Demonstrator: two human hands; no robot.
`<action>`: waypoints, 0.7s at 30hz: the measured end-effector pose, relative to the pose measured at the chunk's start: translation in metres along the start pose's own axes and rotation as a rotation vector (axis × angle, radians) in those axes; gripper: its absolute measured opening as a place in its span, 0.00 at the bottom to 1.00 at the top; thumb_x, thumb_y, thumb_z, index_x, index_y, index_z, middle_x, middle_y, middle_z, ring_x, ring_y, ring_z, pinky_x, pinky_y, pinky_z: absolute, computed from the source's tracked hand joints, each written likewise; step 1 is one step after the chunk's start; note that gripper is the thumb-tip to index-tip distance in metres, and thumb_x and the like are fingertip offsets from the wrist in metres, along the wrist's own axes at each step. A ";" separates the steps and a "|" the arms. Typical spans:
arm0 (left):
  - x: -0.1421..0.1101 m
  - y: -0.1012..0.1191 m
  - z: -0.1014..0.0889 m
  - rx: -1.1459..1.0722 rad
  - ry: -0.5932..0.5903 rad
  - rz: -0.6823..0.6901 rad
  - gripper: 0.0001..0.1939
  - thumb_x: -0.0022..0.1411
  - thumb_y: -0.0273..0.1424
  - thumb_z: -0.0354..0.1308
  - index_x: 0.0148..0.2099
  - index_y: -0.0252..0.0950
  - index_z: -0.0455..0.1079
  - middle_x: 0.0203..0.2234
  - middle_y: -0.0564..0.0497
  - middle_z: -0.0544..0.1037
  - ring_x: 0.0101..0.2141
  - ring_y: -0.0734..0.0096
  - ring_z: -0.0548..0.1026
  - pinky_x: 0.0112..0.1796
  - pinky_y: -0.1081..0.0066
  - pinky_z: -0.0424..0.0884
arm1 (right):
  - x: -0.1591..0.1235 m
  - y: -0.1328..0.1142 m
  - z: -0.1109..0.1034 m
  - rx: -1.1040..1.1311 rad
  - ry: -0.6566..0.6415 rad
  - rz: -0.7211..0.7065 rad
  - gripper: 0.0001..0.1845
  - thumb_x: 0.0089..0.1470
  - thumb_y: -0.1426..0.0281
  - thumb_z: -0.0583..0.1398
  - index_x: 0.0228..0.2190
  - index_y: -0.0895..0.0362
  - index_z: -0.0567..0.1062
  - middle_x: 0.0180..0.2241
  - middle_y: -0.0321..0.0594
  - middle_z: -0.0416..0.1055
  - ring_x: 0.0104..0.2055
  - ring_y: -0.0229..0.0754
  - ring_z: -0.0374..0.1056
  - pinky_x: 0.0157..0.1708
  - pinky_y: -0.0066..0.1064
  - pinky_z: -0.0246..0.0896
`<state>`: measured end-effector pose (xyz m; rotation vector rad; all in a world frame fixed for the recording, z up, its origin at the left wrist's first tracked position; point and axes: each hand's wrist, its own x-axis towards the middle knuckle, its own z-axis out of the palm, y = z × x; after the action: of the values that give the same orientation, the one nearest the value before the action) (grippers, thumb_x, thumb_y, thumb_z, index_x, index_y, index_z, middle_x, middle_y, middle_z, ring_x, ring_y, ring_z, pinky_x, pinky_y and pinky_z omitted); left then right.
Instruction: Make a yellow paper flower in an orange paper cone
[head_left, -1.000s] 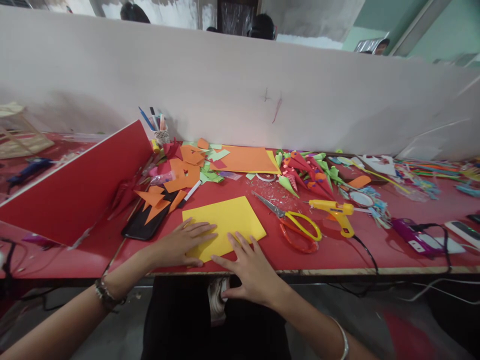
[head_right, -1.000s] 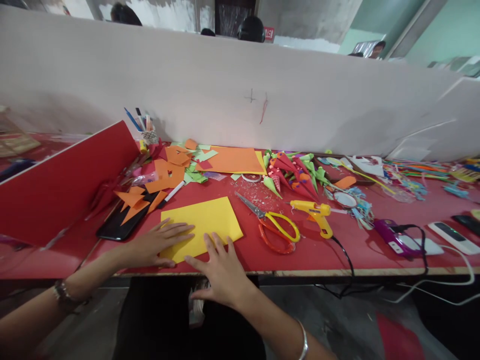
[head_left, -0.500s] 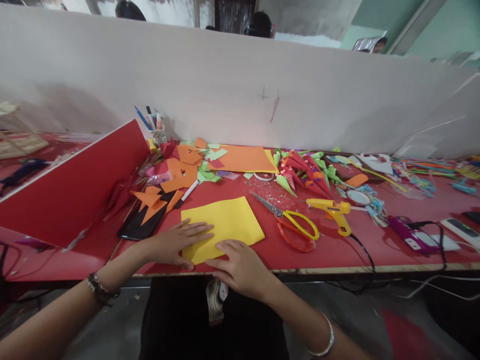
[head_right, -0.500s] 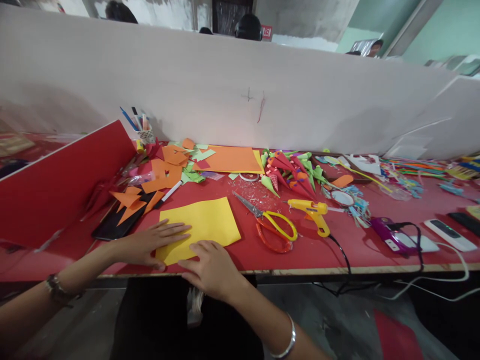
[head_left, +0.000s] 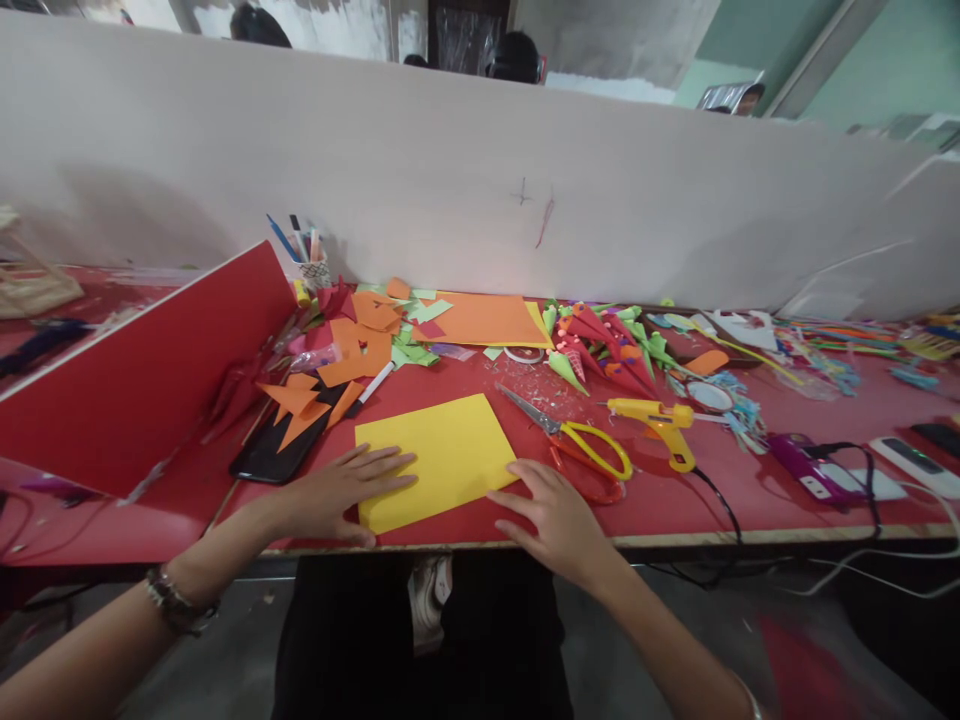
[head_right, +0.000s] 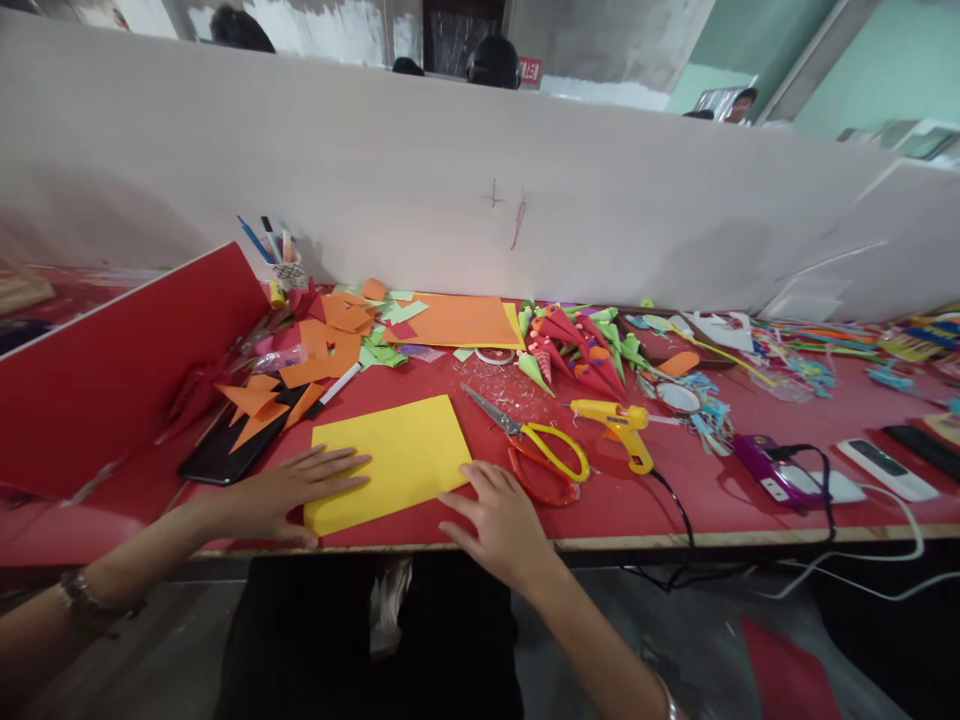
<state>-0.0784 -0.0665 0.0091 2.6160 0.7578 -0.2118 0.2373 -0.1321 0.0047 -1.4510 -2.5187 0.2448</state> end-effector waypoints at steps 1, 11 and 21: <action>-0.001 0.000 0.001 0.000 0.003 -0.003 0.37 0.54 0.50 0.48 0.62 0.51 0.38 0.61 0.52 0.42 0.60 0.57 0.42 0.56 0.55 0.39 | -0.002 0.005 -0.002 -0.013 0.005 0.019 0.20 0.54 0.56 0.49 0.45 0.47 0.70 0.51 0.44 0.61 0.54 0.49 0.54 0.51 0.43 0.51; -0.007 0.006 0.000 0.066 0.027 -0.073 0.41 0.51 0.52 0.50 0.62 0.49 0.37 0.62 0.51 0.40 0.60 0.54 0.40 0.55 0.52 0.40 | -0.012 0.029 -0.004 -0.088 0.081 0.051 0.17 0.54 0.62 0.52 0.42 0.52 0.73 0.50 0.45 0.63 0.52 0.49 0.57 0.49 0.42 0.56; 0.007 0.065 0.022 0.216 0.208 -0.129 0.30 0.56 0.34 0.54 0.59 0.45 0.50 0.56 0.51 0.60 0.56 0.61 0.56 0.52 0.62 0.55 | 0.030 -0.009 0.008 0.119 -0.051 -0.220 0.33 0.45 0.53 0.58 0.51 0.53 0.63 0.53 0.45 0.58 0.55 0.48 0.53 0.53 0.39 0.50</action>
<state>-0.0384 -0.1224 0.0092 2.8260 1.0277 -0.0601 0.2133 -0.1105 0.0025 -1.1276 -2.6272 0.3889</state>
